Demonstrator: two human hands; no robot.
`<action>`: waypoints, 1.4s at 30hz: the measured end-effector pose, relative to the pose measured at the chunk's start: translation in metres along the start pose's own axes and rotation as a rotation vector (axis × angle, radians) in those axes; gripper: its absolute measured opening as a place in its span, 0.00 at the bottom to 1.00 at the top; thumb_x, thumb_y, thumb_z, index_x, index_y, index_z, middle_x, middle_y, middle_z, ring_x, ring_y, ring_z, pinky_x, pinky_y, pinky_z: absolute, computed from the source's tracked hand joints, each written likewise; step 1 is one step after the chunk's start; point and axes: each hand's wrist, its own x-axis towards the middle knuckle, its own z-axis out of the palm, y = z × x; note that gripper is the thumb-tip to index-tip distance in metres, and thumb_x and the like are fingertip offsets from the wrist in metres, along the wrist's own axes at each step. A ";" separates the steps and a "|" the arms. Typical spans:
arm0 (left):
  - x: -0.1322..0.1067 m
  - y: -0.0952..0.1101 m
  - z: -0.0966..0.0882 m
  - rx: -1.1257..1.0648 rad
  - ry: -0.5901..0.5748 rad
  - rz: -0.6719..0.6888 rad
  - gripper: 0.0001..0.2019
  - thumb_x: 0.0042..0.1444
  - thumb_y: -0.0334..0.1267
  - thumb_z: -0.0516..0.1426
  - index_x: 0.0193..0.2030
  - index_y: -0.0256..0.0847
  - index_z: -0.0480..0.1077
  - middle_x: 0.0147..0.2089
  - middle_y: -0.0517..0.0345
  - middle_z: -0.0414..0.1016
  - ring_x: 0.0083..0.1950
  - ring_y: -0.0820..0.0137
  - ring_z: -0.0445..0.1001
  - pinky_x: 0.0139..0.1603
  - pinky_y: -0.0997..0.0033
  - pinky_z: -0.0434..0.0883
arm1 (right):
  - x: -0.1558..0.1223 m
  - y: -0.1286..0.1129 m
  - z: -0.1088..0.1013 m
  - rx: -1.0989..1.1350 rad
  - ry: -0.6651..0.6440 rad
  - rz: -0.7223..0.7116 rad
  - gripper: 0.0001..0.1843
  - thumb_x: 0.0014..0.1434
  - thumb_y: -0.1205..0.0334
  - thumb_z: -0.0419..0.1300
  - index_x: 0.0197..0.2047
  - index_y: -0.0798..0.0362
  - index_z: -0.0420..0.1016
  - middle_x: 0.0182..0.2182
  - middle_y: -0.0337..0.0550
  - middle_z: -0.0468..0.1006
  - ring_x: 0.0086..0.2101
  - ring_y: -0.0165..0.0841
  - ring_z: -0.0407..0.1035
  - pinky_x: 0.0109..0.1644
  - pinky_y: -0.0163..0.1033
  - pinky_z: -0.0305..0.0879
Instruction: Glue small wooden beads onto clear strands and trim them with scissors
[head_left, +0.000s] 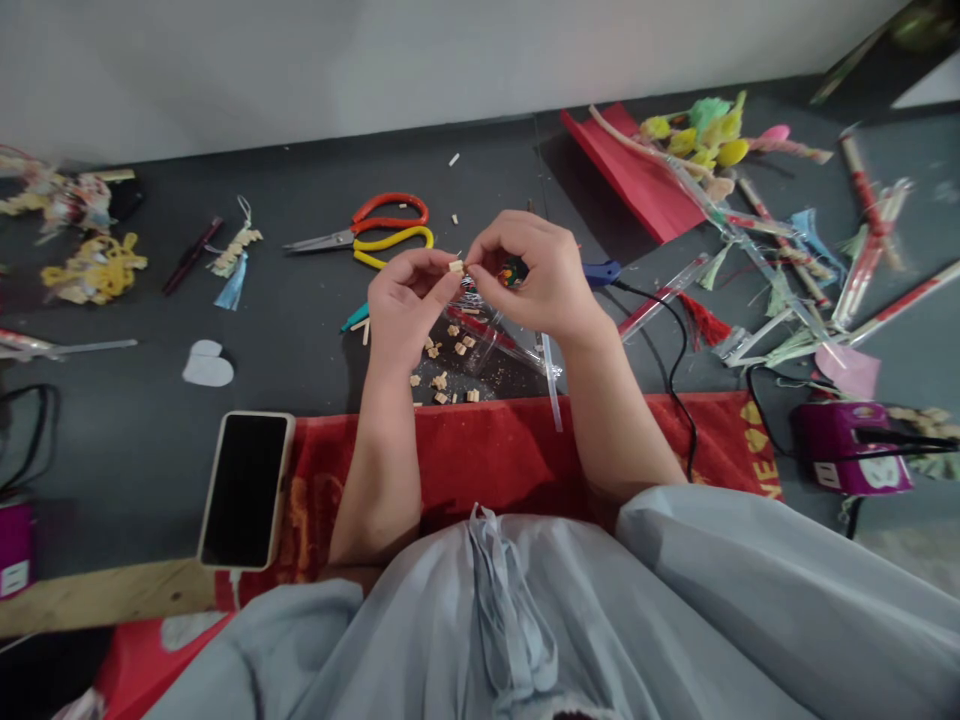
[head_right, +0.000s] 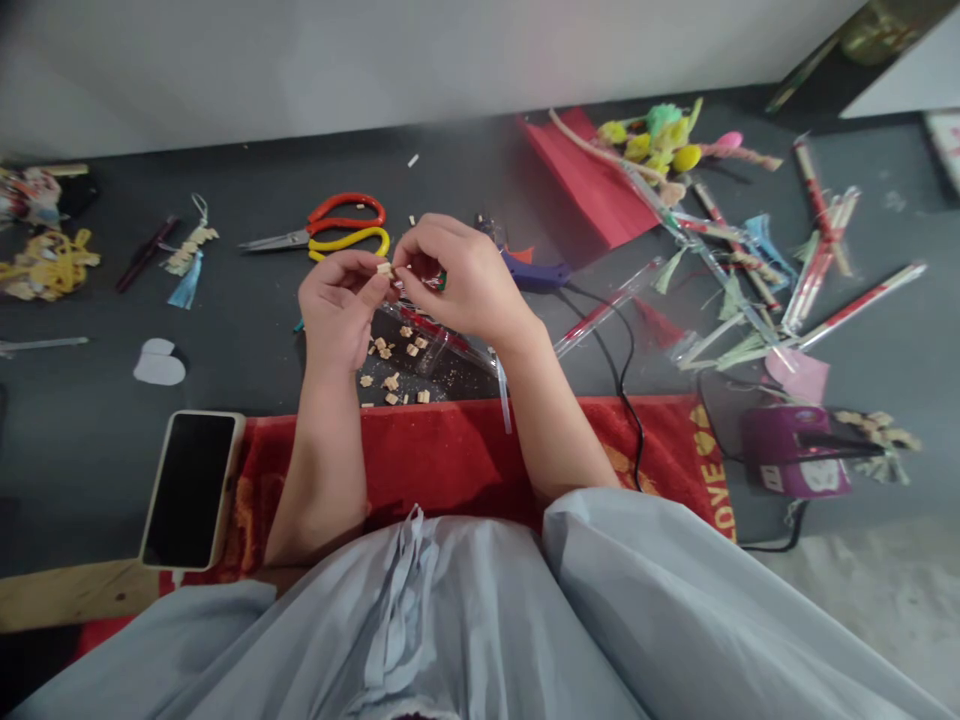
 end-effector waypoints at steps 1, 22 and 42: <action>0.000 0.001 0.000 0.008 0.004 0.007 0.13 0.48 0.49 0.65 0.37 0.45 0.72 0.34 0.63 0.72 0.35 0.76 0.75 0.37 0.73 0.74 | 0.000 0.000 0.000 -0.003 -0.006 -0.001 0.04 0.57 0.60 0.58 0.31 0.49 0.69 0.29 0.40 0.71 0.30 0.30 0.64 0.36 0.39 0.66; 0.000 0.000 0.000 0.085 0.006 0.083 0.12 0.49 0.47 0.65 0.37 0.44 0.74 0.34 0.63 0.76 0.31 0.80 0.76 0.34 0.80 0.75 | -0.001 0.005 -0.002 -0.244 -0.023 0.104 0.03 0.59 0.66 0.52 0.34 0.51 0.65 0.31 0.41 0.69 0.32 0.30 0.64 0.41 0.40 0.63; 0.009 -0.013 -0.005 0.119 0.015 0.079 0.11 0.52 0.46 0.62 0.35 0.41 0.72 0.33 0.61 0.74 0.26 0.80 0.70 0.28 0.78 0.71 | 0.003 -0.008 -0.024 -0.354 -0.296 0.269 0.17 0.58 0.57 0.58 0.19 0.53 0.65 0.18 0.36 0.62 0.23 0.25 0.51 0.34 0.38 0.49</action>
